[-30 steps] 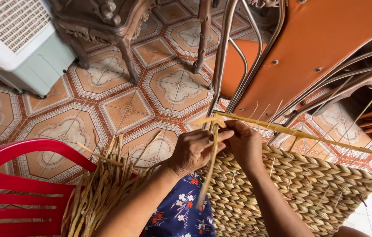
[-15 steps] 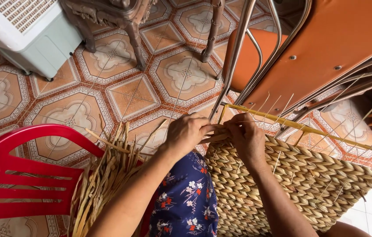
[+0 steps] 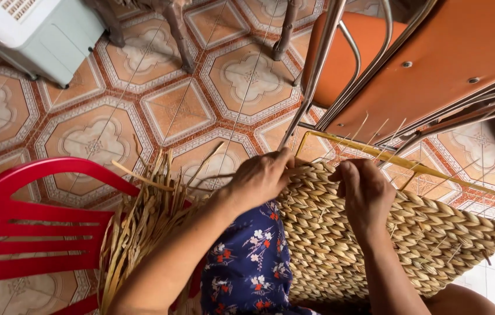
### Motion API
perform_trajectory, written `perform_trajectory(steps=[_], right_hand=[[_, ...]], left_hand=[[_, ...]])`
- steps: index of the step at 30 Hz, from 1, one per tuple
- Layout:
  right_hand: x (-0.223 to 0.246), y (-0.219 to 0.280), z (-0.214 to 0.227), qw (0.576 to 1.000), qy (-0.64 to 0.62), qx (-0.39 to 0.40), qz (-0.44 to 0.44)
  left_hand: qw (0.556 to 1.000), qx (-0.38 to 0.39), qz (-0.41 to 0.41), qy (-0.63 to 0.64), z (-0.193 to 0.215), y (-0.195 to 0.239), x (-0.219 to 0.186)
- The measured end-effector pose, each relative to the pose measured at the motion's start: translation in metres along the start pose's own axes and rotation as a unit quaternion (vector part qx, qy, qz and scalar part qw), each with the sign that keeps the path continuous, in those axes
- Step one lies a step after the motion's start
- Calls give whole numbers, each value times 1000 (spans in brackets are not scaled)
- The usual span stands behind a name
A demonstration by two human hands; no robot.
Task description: Weaving dried natural fibers into a structured basket or mat panel using a metal guide frame.
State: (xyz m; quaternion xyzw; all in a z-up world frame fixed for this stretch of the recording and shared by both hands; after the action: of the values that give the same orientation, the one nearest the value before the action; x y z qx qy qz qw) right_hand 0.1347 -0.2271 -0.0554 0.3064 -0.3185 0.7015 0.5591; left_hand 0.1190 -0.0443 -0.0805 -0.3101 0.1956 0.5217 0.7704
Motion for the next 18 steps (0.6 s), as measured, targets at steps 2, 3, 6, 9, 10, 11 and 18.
perform_trajectory(steps=[2,3,6,9,10,11,18], right_hand=[[-5,12,6,995,62,-52,-63],[30,15,-2,991,100,-45,71],[78,13,-20,954,156,-40,251],[68,-1,-37,946,189,-34,261],[54,-9,-42,953,206,-30,220],[49,-12,-45,953,206,-29,221],[45,-16,-34,969,124,-95,191]], left_hand=[[987,120,97,45,3,3,6],[989,114,87,48,13,2,4],[996,66,18,64,41,-4,4],[998,-21,-62,3,86,-4,-19],[992,-62,-87,-67,105,-3,-32],[992,-62,-86,-67,107,-2,-39],[958,-222,-160,85,60,6,-41]])
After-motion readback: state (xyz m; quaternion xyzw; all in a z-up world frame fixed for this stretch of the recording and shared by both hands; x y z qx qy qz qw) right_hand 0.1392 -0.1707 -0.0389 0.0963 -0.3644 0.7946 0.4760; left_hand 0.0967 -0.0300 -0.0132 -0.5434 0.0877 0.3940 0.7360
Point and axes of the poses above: each hand's wrist, its own y-axis away from the middle knuckle, its own z-axis out of the back of the hand, x = y × z, the point moved 9 cm from there along -y, towards the middle knuckle, and after that the axes turned 11 degrees about y, right-handed, at the moved point
